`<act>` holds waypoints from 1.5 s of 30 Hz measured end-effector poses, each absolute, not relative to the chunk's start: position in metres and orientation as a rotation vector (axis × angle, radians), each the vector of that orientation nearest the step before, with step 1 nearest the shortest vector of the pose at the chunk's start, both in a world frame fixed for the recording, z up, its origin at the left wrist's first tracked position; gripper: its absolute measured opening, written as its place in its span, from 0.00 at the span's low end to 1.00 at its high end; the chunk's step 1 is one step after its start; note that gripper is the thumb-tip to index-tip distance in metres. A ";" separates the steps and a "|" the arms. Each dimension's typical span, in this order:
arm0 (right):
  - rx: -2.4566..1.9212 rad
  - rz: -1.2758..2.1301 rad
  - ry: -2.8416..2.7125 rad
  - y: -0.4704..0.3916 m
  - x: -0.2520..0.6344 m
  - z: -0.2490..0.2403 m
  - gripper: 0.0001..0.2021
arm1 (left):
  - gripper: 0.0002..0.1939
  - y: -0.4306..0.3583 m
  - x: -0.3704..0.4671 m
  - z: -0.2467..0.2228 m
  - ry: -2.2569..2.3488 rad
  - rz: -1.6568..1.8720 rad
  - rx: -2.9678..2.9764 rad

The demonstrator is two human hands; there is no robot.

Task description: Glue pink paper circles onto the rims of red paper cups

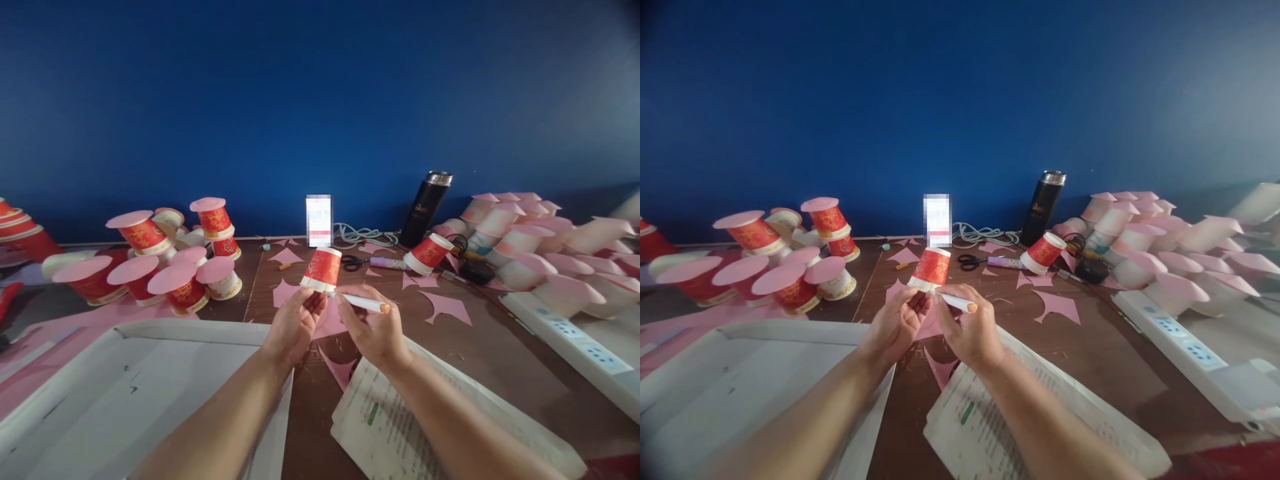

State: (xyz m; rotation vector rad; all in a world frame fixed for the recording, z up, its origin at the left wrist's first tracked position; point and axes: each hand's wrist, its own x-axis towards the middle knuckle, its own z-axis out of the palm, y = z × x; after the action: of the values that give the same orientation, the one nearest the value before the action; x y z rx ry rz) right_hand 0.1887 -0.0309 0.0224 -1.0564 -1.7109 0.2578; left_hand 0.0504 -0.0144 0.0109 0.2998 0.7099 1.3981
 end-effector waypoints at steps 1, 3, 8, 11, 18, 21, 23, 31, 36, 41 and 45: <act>-1.057 0.264 -1.706 -0.031 0.189 0.022 0.07 | 0.02 -0.014 0.051 0.011 0.714 1.397 0.295; -1.058 0.269 -1.699 -0.030 0.189 0.021 0.07 | 0.03 -0.015 0.051 0.012 0.728 1.392 0.277; -1.030 0.286 -1.682 -0.030 0.189 0.021 0.08 | 0.05 -0.015 0.051 0.014 0.764 1.406 0.246; -1.009 0.290 -1.673 -0.031 0.188 0.022 0.08 | 0.06 -0.014 0.051 0.014 0.761 1.400 0.257; -0.978 0.313 -1.671 -0.032 0.187 0.024 0.08 | 0.07 -0.016 0.051 0.016 0.765 1.417 0.246; -0.967 0.305 -1.682 -0.031 0.188 0.024 0.07 | 0.07 -0.016 0.051 0.015 0.756 1.424 0.243; -0.948 0.293 -1.672 -0.032 0.189 0.025 0.07 | 0.07 -0.015 0.051 0.014 0.736 1.424 0.246; -0.999 0.340 -1.517 -0.030 0.193 0.020 0.08 | 0.04 -0.014 0.050 0.013 0.700 1.430 0.235; -0.998 0.357 -1.542 -0.030 0.191 0.019 0.08 | 0.05 -0.014 0.050 0.013 0.703 1.427 0.213; -1.013 0.340 -1.555 -0.030 0.191 0.020 0.08 | 0.05 -0.014 0.051 0.012 0.698 1.423 0.232; -1.004 0.326 -1.576 -0.031 0.190 0.020 0.08 | 0.05 -0.014 0.051 0.009 0.705 1.424 0.264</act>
State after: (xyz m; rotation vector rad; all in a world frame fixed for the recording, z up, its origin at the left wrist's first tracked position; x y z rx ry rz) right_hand 0.1905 -0.0306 0.0204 -1.0038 -1.5762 0.3258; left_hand 0.0513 -0.0137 0.0093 0.2644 0.7052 1.4242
